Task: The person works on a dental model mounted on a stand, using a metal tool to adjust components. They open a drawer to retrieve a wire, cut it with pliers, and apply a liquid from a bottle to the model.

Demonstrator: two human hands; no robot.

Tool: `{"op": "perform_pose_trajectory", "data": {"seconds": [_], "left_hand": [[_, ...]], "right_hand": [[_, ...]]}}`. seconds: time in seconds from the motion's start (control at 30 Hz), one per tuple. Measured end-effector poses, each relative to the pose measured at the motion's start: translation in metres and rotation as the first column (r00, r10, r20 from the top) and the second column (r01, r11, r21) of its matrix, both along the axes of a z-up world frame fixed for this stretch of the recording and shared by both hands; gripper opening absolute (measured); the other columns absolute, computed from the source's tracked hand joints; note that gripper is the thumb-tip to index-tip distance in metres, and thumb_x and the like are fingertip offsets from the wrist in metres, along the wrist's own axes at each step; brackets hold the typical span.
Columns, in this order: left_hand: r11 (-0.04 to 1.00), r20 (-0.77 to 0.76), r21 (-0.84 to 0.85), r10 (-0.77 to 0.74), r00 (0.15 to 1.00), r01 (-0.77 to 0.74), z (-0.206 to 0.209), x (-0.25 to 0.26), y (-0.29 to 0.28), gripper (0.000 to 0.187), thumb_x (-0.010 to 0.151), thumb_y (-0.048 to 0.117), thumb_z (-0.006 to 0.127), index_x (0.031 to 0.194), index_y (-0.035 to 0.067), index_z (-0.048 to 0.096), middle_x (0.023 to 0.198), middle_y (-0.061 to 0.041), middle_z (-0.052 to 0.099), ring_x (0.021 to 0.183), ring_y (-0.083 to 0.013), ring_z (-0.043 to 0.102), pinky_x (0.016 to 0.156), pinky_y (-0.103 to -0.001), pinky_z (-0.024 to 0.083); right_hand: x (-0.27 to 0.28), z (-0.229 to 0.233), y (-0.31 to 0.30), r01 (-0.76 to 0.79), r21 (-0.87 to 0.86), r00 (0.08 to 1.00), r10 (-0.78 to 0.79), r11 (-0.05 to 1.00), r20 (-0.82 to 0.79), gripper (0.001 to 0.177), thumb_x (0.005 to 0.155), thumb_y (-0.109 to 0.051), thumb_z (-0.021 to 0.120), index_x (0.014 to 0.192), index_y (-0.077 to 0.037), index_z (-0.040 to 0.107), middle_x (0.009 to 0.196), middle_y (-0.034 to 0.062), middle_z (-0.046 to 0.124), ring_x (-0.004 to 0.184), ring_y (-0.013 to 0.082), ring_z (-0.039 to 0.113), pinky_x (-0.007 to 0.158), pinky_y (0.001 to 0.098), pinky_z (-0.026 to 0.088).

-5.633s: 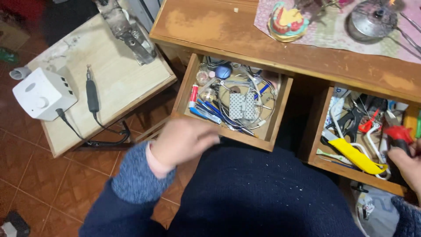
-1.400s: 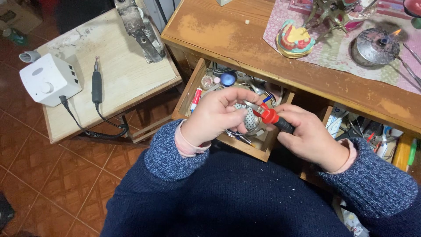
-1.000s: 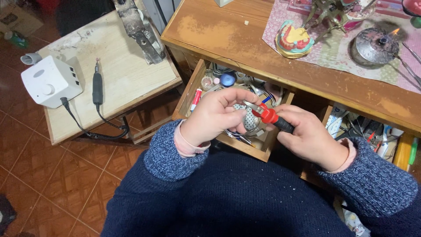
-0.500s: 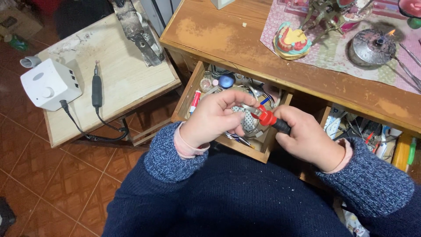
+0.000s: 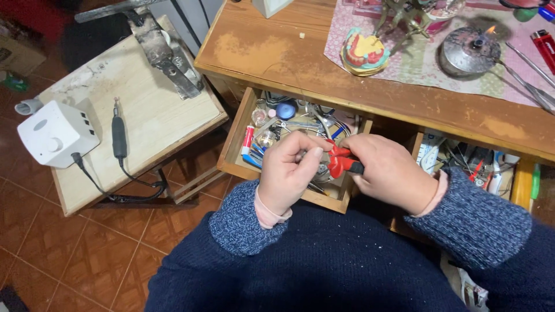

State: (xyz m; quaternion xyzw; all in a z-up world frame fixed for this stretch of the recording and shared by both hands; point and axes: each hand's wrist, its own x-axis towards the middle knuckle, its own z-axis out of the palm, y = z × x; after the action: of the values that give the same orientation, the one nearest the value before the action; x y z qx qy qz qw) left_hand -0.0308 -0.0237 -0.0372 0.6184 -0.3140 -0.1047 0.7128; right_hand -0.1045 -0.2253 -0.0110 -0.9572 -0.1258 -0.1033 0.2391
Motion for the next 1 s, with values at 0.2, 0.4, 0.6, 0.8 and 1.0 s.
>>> {"op": "perform_pose_trajectory", "data": {"seconds": [0.2,0.4,0.6,0.8,1.0], "left_hand": [[0.999,0.063,0.004,0.054,0.997,-0.054,-0.005,-0.003,-0.002,0.005,0.103,0.002,0.060,0.102,-0.002,0.064,0.107,-0.009,0.074,0.089,-0.0059,0.065,0.079,-0.022,0.055],[0.996,0.037,0.042,0.073,0.997,-0.074,-0.002,-0.007,0.002,0.005,0.103,0.003,0.062,0.100,-0.001,0.064,0.104,-0.008,0.076,0.081,-0.0035,0.061,0.072,-0.021,0.052],[0.999,0.054,-0.001,0.045,0.998,-0.045,0.002,0.008,0.025,0.006,0.107,0.006,0.058,0.105,0.001,0.060,0.100,-0.004,0.069,0.077,-0.0044,0.055,0.070,-0.020,0.049],[0.980,0.022,-0.093,-0.176,0.984,0.177,0.026,0.032,0.095,0.008,0.108,0.010,0.060,0.105,0.002,0.057,0.092,0.001,0.058,0.082,-0.0059,0.052,0.076,-0.022,0.047],[0.883,-0.094,0.012,-0.466,0.880,0.469,0.057,0.052,0.112,0.011,0.106,0.013,0.062,0.103,0.002,0.058,0.092,0.001,0.057,0.081,-0.0071,0.049,0.073,-0.024,0.043]], "right_hand": [[0.001,-0.006,-0.002,0.020,-0.060,1.000,-0.019,0.998,0.019,0.046,0.064,-0.008,0.077,0.108,-0.006,0.063,0.098,0.0154,0.069,0.092,0.0368,0.068,0.077,0.0441,0.055],[-0.001,-0.002,-0.001,0.020,-0.078,1.000,-0.018,0.997,0.025,0.044,0.064,-0.009,0.076,0.106,-0.006,0.063,0.097,0.0146,0.070,0.093,0.0364,0.068,0.078,0.0445,0.055],[-0.026,0.035,-0.010,0.110,-0.124,0.970,-0.134,0.986,-0.205,0.038,0.072,-0.017,0.074,0.107,-0.007,0.064,0.096,0.0171,0.068,0.093,0.0377,0.066,0.082,0.0460,0.053],[-0.139,-0.064,-0.156,0.446,-0.354,0.787,-0.549,0.822,-0.284,0.065,0.067,-0.028,0.077,0.123,-0.001,0.062,0.101,0.0221,0.066,0.098,0.0398,0.065,0.088,0.0475,0.053],[-0.202,-0.162,-0.230,0.549,-0.525,0.749,-0.662,0.651,-0.038,0.069,0.065,-0.040,0.084,0.118,-0.002,0.063,0.103,0.0188,0.064,0.103,0.0365,0.061,0.095,0.0441,0.051]]}}
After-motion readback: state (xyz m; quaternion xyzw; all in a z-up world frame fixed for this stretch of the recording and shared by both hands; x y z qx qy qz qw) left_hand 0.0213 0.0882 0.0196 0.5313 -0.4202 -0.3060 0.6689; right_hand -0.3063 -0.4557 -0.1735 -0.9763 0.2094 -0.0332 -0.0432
